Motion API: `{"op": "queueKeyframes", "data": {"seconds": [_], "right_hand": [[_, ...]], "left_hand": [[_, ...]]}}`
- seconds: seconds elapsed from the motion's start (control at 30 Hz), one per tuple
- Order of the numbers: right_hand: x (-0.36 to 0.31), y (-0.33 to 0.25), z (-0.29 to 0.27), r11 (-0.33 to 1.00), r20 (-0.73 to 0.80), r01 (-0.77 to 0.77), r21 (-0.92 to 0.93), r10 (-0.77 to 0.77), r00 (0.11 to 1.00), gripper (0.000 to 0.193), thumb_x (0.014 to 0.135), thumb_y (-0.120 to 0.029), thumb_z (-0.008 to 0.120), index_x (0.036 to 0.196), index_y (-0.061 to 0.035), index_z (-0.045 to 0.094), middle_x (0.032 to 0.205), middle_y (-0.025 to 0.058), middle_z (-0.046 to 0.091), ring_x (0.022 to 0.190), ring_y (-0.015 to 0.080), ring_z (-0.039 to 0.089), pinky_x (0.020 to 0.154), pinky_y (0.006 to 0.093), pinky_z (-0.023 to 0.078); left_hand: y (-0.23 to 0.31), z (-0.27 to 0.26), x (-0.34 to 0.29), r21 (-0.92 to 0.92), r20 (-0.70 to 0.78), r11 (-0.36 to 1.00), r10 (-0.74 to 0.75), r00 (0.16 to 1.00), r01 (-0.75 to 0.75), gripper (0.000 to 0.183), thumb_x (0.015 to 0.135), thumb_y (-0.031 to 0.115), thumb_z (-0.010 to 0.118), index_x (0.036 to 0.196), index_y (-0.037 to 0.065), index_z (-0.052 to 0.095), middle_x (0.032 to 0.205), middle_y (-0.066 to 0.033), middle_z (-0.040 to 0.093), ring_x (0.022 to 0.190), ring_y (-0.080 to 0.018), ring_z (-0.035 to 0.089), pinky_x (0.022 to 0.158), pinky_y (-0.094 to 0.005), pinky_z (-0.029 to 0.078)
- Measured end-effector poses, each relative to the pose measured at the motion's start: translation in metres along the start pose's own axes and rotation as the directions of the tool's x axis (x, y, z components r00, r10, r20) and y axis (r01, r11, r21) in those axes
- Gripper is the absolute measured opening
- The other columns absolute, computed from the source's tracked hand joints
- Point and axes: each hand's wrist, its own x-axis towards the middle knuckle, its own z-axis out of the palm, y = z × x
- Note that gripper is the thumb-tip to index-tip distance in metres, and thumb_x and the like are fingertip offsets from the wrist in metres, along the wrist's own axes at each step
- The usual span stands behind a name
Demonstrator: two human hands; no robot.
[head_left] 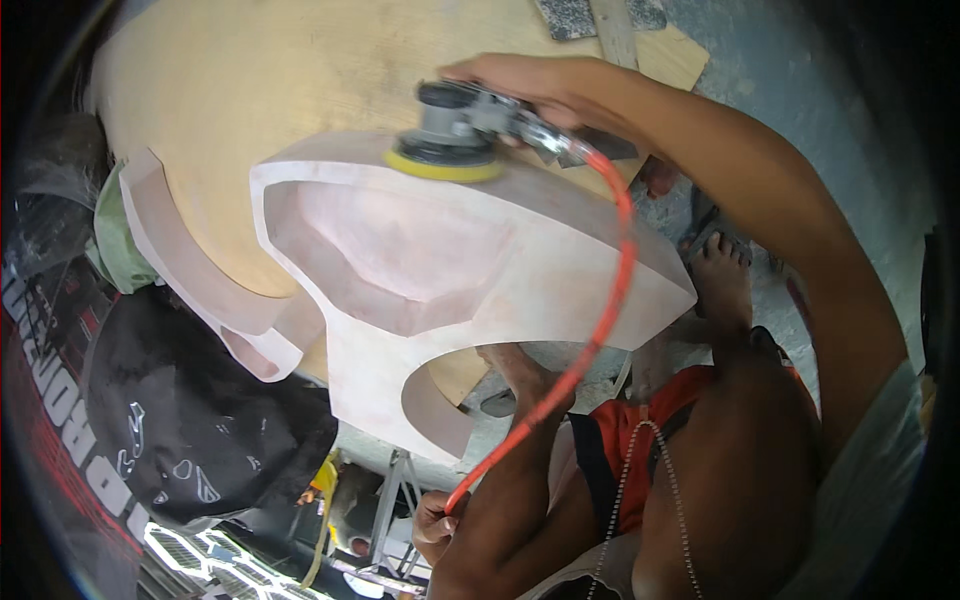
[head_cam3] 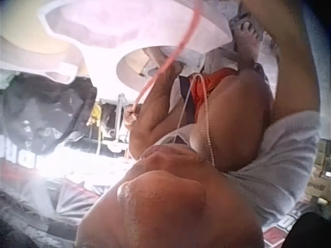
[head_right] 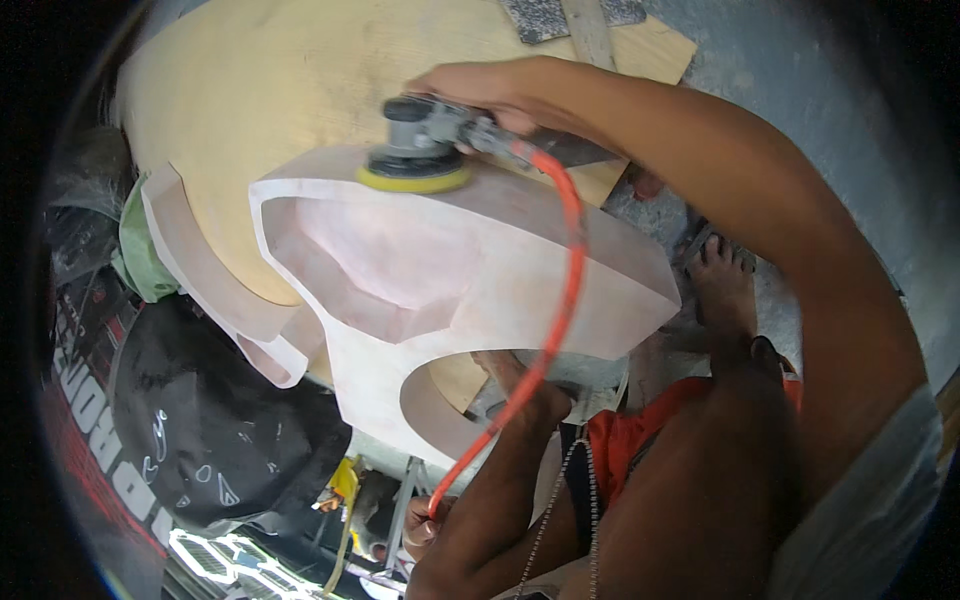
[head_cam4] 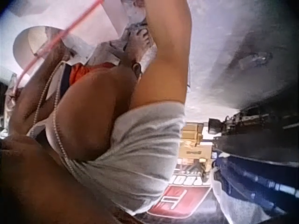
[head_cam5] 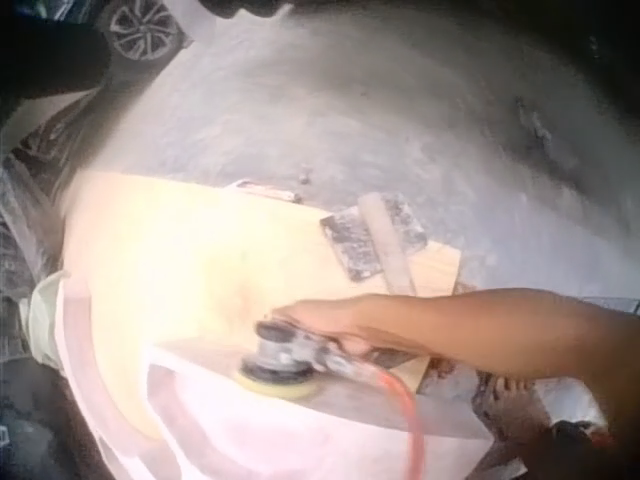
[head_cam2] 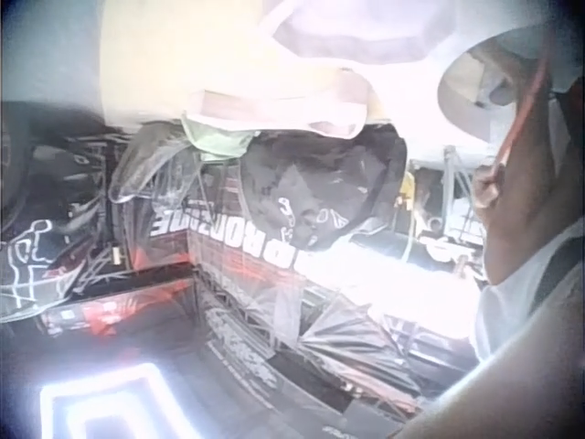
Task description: Sanding a fiberglass car body part using an orbital sander in a body shop environment.
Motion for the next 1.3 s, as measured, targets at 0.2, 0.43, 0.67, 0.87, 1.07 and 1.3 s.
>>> {"op": "queueKeyframes", "data": {"seconds": [0.2,0.43,0.67,0.87,1.07,1.3], "right_hand": [[-0.105,0.055,-0.025,0.987,-0.138,-0.084,0.140,0.103,0.985,0.046,0.104,-0.056,0.047,0.100,-0.0124,0.063,0.072,-0.0022,0.064,0.040,0.0060,0.050,0.032,0.0228,0.040],[-0.177,0.092,-0.046,0.857,-0.391,0.176,0.485,0.033,0.920,0.049,0.105,-0.055,0.043,0.110,-0.0106,0.063,0.081,0.0024,0.065,0.058,0.0115,0.060,0.044,0.0265,0.047],[-0.284,0.015,-0.085,0.542,0.078,0.569,0.619,-0.763,0.642,0.082,0.095,-0.061,0.057,0.146,0.0015,0.043,0.130,0.0210,0.059,0.123,0.0396,0.054,0.109,0.0595,0.036],[-0.349,-0.015,-0.012,0.671,0.402,0.703,0.235,-0.726,0.559,0.093,0.089,-0.056,0.068,0.157,-0.0071,0.027,0.145,0.0183,0.053,0.137,0.0327,0.049,0.117,0.0513,0.036],[-0.408,-0.030,0.087,0.633,0.449,0.752,-0.184,-0.626,0.638,0.108,0.086,-0.067,0.067,0.163,-0.0126,0.014,0.147,0.0157,0.050,0.138,0.0350,0.049,0.115,0.0480,0.040],[-0.463,-0.005,0.181,0.466,0.453,0.834,-0.295,-0.701,0.551,0.086,0.091,-0.057,0.066,0.157,-0.0129,0.032,0.139,0.0143,0.054,0.127,0.0328,0.056,0.106,0.0435,0.047]], "left_hand": [[0.028,0.025,0.003,0.085,-0.158,0.995,-0.040,0.987,0.053,0.026,0.085,0.020,0.077,0.080,0.001,0.061,0.072,-0.0069,0.058,0.059,-0.0127,0.052,0.054,-0.0295,0.036],[0.025,0.048,-0.003,0.179,-0.135,0.981,-0.049,0.990,0.073,0.024,0.087,0.020,0.075,0.084,0.000,0.062,0.076,-0.0074,0.059,0.063,-0.0134,0.054,0.058,-0.0300,0.039],[-0.062,0.063,-0.032,0.166,-0.053,0.984,0.073,0.996,-0.063,0.021,0.090,0.019,0.073,0.089,0.000,0.063,0.080,-0.0078,0.061,0.067,-0.0141,0.056,0.062,-0.0304,0.042],[-0.143,0.068,-0.043,0.121,0.054,0.955,0.267,0.962,-0.272,0.020,0.092,0.019,0.070,0.092,0.000,0.063,0.083,-0.0082,0.063,0.070,-0.0146,0.058,0.065,-0.0308,0.044],[-0.192,0.068,-0.064,0.132,0.098,0.881,0.445,0.890,-0.454,0.019,0.094,0.018,0.068,0.096,0.000,0.064,0.087,-0.0087,0.065,0.074,-0.0152,0.060,0.068,-0.0312,0.047],[-0.231,0.053,-0.082,0.136,-0.138,0.736,0.677,0.723,-0.663,0.019,0.097,0.018,0.066,0.100,-0.001,0.065,0.091,-0.0091,0.067,0.078,-0.0159,0.062,0.072,-0.0317,0.050]]}}
